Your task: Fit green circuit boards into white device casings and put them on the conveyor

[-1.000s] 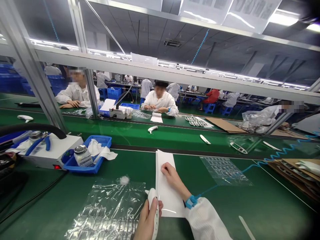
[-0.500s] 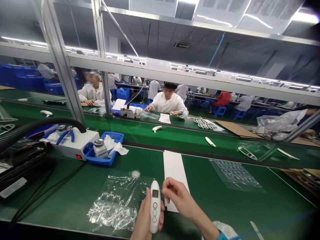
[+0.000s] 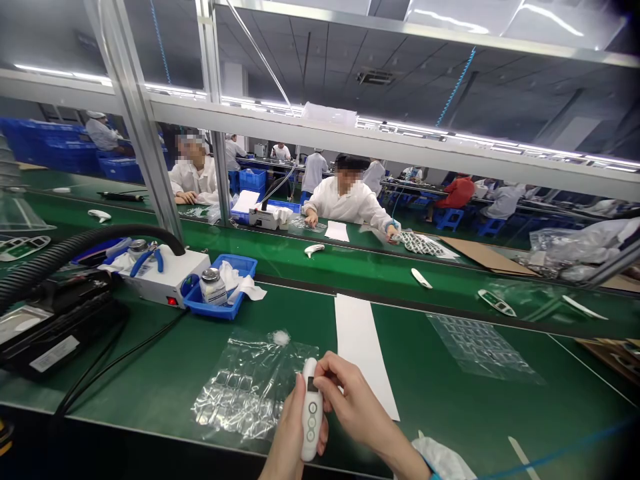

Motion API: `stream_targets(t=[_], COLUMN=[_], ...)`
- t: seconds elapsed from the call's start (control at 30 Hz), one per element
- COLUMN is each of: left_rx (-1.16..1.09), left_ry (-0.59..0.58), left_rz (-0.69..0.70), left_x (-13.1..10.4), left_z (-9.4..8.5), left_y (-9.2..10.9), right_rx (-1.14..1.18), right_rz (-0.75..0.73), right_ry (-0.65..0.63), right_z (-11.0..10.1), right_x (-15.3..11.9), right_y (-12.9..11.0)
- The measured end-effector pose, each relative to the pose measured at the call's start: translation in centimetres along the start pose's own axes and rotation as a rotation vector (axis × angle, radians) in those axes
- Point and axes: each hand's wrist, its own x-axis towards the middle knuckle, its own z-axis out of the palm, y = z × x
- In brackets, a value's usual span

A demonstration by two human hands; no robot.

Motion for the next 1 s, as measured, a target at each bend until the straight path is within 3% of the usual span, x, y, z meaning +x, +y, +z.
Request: stream_targets(t=[0.37, 0.67, 0.73, 0.83, 0.9, 1.0], left_rx=[0.016, 0.112, 0.173, 0.294, 0.360, 0.381], left_ry=[-0.023, -0.021, -0.007, 0.018, 0.023, 0.036], left_rz=[-0.038, -0.003, 0.055, 0.138, 0.131, 0.081], left_x=[0.7, 0.2, 0.1, 0.1, 0.1, -0.2], left_z=[-0.7, -0.6, -0.7, -0.7, -0.7, -1.0], left_y=[-0.6, -0.3, -0.4, -0.3, -0.2, -0.1], right_rx=[0.090, -0.035, 0.051, 0.369, 0.523, 0.521], right_rz=[0.033, -0.009, 0.046, 0.179, 0.212, 0.173], right_ry=[0.009, 0.040, 0.046, 0.024, 0.025, 0.055], right_z=[0.4, 0.5, 0.8, 1.4, 1.8, 1.8], right_x=[0.2, 0.0, 0.1, 0.3, 0.5, 0.4], right_y=[1.0, 0.9, 1.2, 2.1, 2.7, 2.9])
